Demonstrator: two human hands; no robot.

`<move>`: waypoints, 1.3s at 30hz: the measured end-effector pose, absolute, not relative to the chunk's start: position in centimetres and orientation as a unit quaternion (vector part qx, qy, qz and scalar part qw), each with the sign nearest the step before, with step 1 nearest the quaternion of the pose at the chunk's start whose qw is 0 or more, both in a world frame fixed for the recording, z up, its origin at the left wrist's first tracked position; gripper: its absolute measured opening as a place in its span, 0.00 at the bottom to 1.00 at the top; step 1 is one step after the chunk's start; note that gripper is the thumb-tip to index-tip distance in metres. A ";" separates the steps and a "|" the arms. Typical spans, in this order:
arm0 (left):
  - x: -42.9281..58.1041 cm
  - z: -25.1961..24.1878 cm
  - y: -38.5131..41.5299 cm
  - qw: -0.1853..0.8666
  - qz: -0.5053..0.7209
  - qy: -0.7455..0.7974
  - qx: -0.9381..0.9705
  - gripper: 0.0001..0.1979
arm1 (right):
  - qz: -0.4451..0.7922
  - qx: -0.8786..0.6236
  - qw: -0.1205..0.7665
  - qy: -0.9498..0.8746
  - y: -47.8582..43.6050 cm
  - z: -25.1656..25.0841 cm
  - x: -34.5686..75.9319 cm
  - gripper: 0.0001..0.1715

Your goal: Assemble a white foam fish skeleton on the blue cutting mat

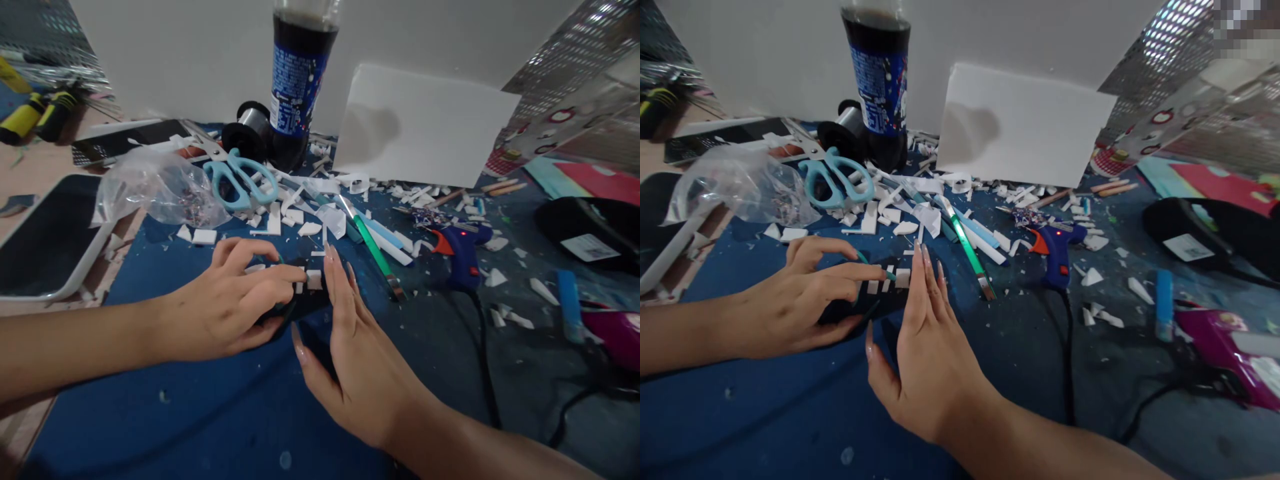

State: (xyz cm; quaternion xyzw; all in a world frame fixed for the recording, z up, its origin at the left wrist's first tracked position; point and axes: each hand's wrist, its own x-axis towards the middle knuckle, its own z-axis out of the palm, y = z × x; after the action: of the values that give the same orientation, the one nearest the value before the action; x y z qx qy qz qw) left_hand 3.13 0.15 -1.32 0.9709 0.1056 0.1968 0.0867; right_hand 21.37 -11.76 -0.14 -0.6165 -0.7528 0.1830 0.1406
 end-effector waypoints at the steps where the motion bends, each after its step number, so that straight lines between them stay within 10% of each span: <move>1: 3.1 -1.3 0.1 0.089 0.202 0.106 0.970 0.07 | 0.183 -0.618 0.137 -0.752 -11.8 -0.2 21.4 0.51; 16: 3.1 -1.4 0.1 0.101 0.223 0.107 0.964 0.10 | 0.148 -0.620 0.099 -0.765 -11.7 -0.1 21.2 0.52; 26: 3.5 -1.4 0.6 0.192 0.216 0.178 0.941 0.14 | 0.059 -0.577 0.272 -0.768 -10.0 0.5 23.4 0.38; 39: 3.6 -1.5 0.7 0.181 0.204 0.177 0.946 0.11 | 0.137 -0.556 0.277 -0.771 -8.7 -0.1 24.9 0.36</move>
State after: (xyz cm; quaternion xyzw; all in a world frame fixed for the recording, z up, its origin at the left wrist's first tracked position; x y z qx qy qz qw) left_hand 3.62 0.66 -1.47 0.9456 0.1768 0.2041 0.1813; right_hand 24.89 -8.68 -0.11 -0.5564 -0.7713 0.1373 0.2769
